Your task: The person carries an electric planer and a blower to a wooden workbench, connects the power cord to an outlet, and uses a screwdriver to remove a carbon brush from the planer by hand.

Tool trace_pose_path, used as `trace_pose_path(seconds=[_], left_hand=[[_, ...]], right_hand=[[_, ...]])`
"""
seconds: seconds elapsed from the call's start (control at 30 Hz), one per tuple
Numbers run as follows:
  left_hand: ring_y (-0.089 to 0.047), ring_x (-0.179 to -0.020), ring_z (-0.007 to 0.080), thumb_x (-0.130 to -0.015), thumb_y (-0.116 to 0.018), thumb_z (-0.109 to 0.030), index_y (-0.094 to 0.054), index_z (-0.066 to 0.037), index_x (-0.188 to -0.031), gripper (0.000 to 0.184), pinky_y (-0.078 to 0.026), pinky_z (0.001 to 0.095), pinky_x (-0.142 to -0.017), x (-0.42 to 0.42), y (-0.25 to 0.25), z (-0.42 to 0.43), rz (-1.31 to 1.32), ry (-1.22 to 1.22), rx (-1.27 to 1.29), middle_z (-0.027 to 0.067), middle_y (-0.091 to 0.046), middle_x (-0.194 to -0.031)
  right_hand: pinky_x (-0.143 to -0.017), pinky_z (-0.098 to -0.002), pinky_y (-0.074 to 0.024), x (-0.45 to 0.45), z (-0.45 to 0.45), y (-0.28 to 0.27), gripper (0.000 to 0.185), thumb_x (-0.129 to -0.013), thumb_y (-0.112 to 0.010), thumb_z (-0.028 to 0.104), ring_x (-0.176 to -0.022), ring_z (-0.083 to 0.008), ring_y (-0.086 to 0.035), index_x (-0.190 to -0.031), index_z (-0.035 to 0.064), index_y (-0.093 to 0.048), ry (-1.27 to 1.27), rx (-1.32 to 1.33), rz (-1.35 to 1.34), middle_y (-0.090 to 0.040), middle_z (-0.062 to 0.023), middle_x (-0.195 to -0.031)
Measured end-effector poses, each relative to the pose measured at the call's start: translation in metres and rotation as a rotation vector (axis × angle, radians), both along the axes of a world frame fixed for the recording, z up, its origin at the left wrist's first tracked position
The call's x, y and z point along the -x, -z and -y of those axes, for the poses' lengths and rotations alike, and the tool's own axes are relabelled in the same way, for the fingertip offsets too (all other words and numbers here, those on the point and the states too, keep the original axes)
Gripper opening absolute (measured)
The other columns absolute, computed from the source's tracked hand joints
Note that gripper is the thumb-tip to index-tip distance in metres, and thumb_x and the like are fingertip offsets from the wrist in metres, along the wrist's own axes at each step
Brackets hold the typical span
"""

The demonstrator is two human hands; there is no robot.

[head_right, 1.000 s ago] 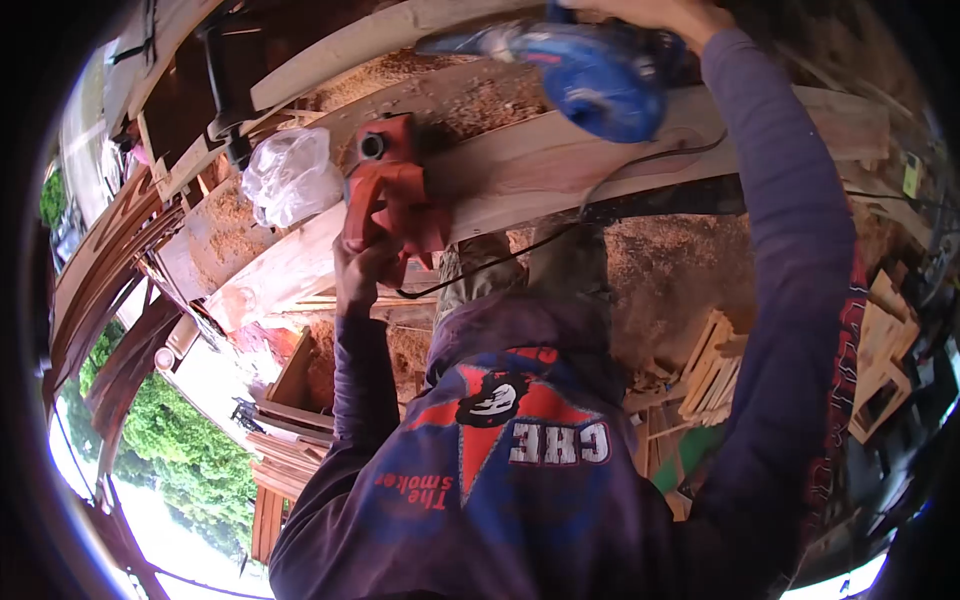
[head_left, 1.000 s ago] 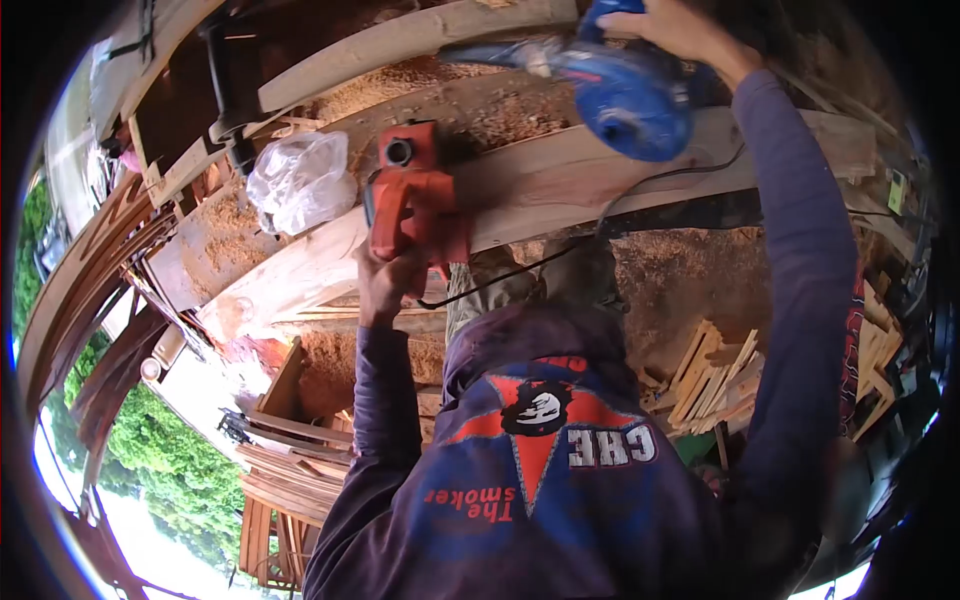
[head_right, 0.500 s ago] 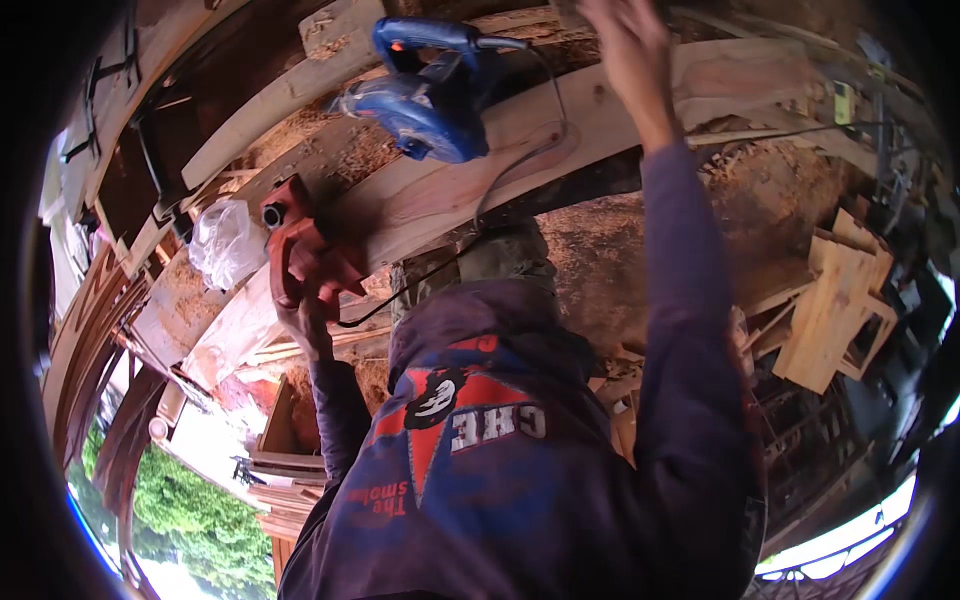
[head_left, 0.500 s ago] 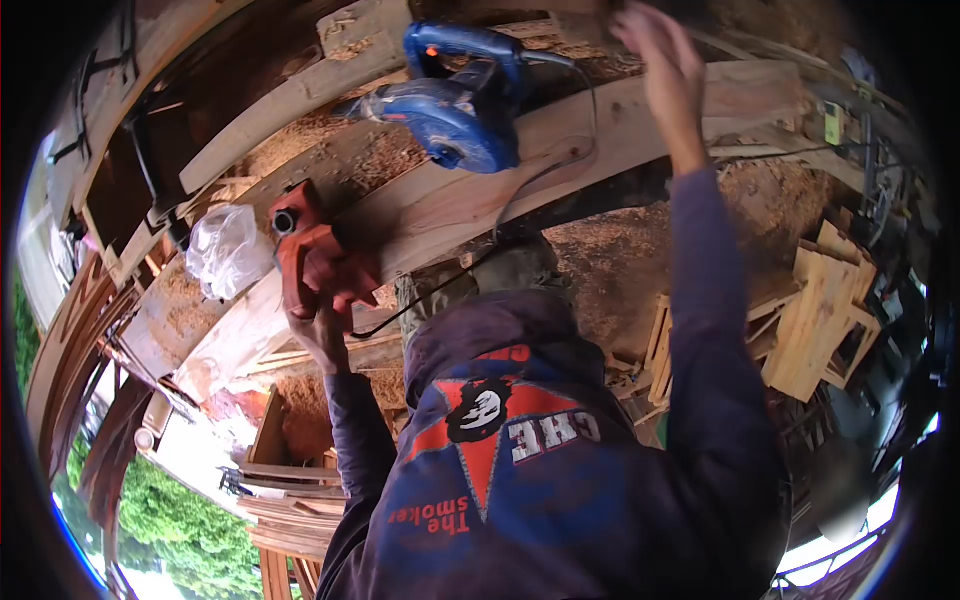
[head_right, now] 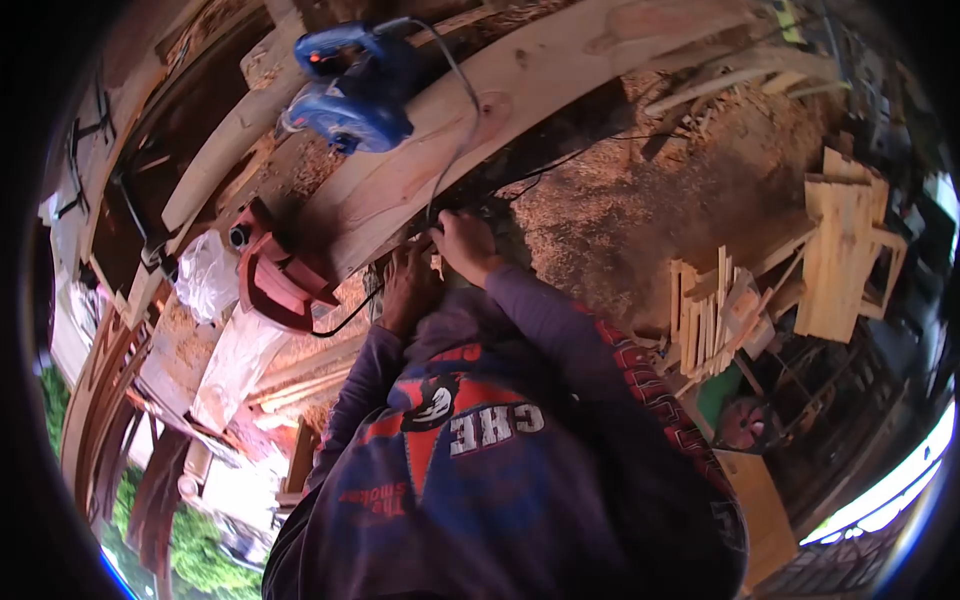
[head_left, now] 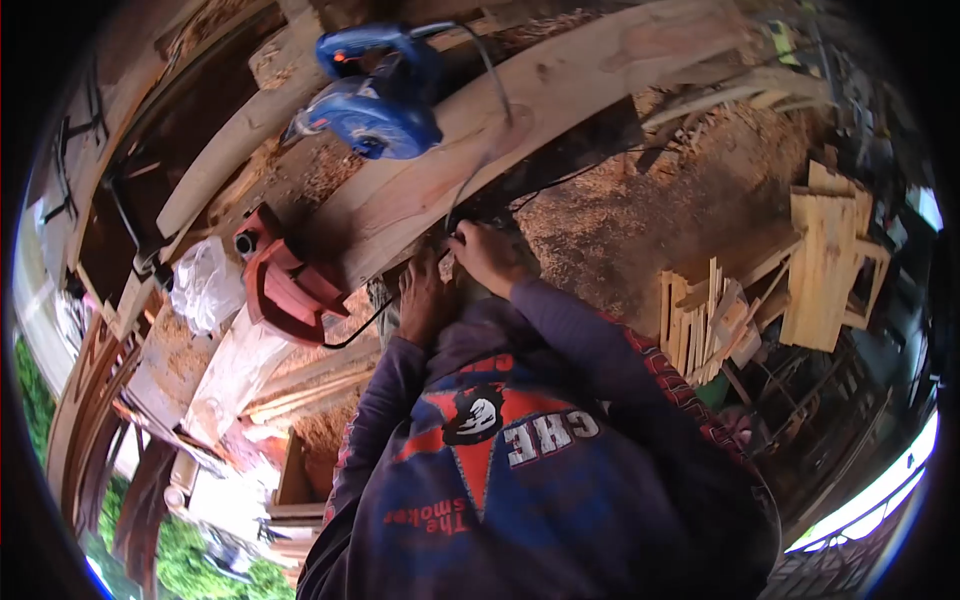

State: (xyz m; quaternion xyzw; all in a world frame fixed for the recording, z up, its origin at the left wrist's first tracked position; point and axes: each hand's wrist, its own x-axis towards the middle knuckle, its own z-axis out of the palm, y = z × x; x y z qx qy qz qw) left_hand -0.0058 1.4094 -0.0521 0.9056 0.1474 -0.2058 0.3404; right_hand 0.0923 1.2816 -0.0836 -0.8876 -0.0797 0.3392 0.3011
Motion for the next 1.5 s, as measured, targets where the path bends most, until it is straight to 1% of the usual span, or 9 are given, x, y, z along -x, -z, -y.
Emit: trace_pose_path(seconds=[0.13, 0.23, 0.4, 0.43, 0.53, 0.57, 0.67, 1.03, 1.5], left_hand=[[-0.052, -0.120, 0.0429, -0.086, -0.065, -0.020, -0.058, -0.001, -0.127, 0.046, -0.045, 0.0480, -0.100, 0.028, 0.041, -0.024, 0.222, 0.089, -0.061, 0.0263, -0.055, -0.129], [-0.065, -0.101, 0.0365, -0.079, -0.070, -0.013, -0.065, -0.002, -0.121, 0.044, -0.049, 0.0415, -0.095, 0.036, 0.036, -0.047, -0.026, -0.049, 0.707, 0.0205, -0.064, -0.116], [-0.069, -0.099, 0.0335, -0.088, -0.054, -0.005, -0.064, -0.004, -0.120, 0.033, -0.055, 0.0395, -0.087, 0.055, -0.004, -0.076, 0.287, 0.488, 0.489, 0.0173, -0.069, -0.112], [-0.070, -0.096, 0.0337, -0.086, -0.057, -0.005, -0.067, -0.003, -0.116, 0.032, -0.055, 0.0395, -0.085, 0.057, -0.006, -0.079, 0.405, 0.554, 0.476, 0.0170, -0.070, -0.111], [-0.067, -0.080, 0.0394, -0.081, -0.067, -0.011, -0.067, -0.005, -0.116, 0.036, -0.054, 0.0452, -0.074, 0.060, -0.015, -0.088, 0.215, 0.357, 0.455, 0.0175, -0.068, -0.079], [-0.067, -0.077, 0.0406, -0.083, -0.066, -0.011, -0.067, -0.005, -0.117, 0.035, -0.055, 0.0473, -0.071, 0.061, -0.010, -0.094, 0.244, 0.393, 0.432, 0.0213, -0.068, -0.082], [-0.069, -0.082, 0.0402, -0.085, -0.064, -0.009, -0.067, -0.005, -0.116, 0.031, -0.055, 0.0466, -0.072, 0.045, -0.030, -0.101, 0.324, 0.267, 0.338, 0.0231, -0.069, -0.087], [-0.067, -0.086, 0.0443, -0.085, -0.057, -0.007, -0.071, -0.011, -0.106, 0.026, -0.052, 0.0536, -0.077, 0.060, 0.026, -0.136, 0.179, 0.297, 0.073, 0.0231, -0.070, -0.093], [-0.065, -0.092, 0.0462, -0.078, -0.053, -0.005, -0.070, -0.014, -0.107, 0.035, -0.051, 0.0566, -0.079, 0.076, 0.022, -0.110, 0.007, 0.129, -0.171, 0.0230, -0.069, -0.096]], right_hand=[[-0.068, -0.0471, -0.0528, 0.035, -0.002, 0.027, 0.026, -0.085, -0.076, 0.027, -0.081, -0.0385, -0.069, -0.093, 0.0052, -0.065, 0.279, -0.195, 0.129, -0.070, -0.0189, -0.086], [-0.073, -0.0448, -0.0530, 0.057, -0.001, 0.014, 0.028, -0.086, -0.075, 0.023, -0.086, -0.0378, -0.068, -0.101, 0.0032, -0.061, 0.300, -0.318, 0.182, -0.068, -0.0182, -0.089], [-0.073, -0.0380, -0.0524, 0.062, 0.054, -0.070, 0.014, -0.096, -0.061, 0.013, -0.082, -0.0285, -0.069, -0.106, 0.0035, -0.063, 0.217, -0.315, -0.196, -0.068, -0.0158, -0.086], [-0.066, -0.0352, -0.0523, 0.069, 0.080, -0.071, 0.015, -0.098, -0.058, 0.014, -0.074, -0.0208, -0.067, -0.110, 0.0067, -0.065, 0.176, -0.384, 0.172, -0.068, -0.0117, -0.084], [-0.055, -0.0229, -0.0430, 0.031, 0.142, -0.170, 0.029, -0.103, -0.055, 0.033, -0.063, -0.0045, -0.051, -0.121, 0.0132, -0.066, 0.630, -0.005, -0.087, -0.057, 0.0029, -0.074], [-0.064, -0.0226, -0.0492, 0.024, 0.179, -0.162, 0.040, -0.102, -0.056, 0.040, -0.072, -0.0067, -0.059, -0.132, 0.0141, -0.063, 0.659, 0.031, 0.057, -0.068, -0.0018, -0.094], [-0.054, -0.0225, -0.0423, -0.004, 0.216, -0.204, 0.036, -0.103, -0.059, 0.028, -0.061, -0.0043, -0.051, -0.133, 0.0093, -0.063, 0.731, -0.157, 0.298, -0.055, 0.0042, -0.074], [-0.080, -0.0269, -0.0550, -0.133, 0.233, -0.398, 0.024, -0.100, -0.059, 0.016, -0.087, -0.0141, -0.071, -0.118, 0.0046, -0.070, -0.018, 0.235, 1.296, -0.075, -0.0104, -0.104], [-0.078, -0.0434, -0.0557, -0.091, 0.099, -0.182, 0.026, -0.094, -0.063, 0.028, -0.084, -0.0324, -0.072, -0.100, 0.0046, -0.071, -0.683, -0.131, 0.196, -0.073, -0.0184, -0.094]])
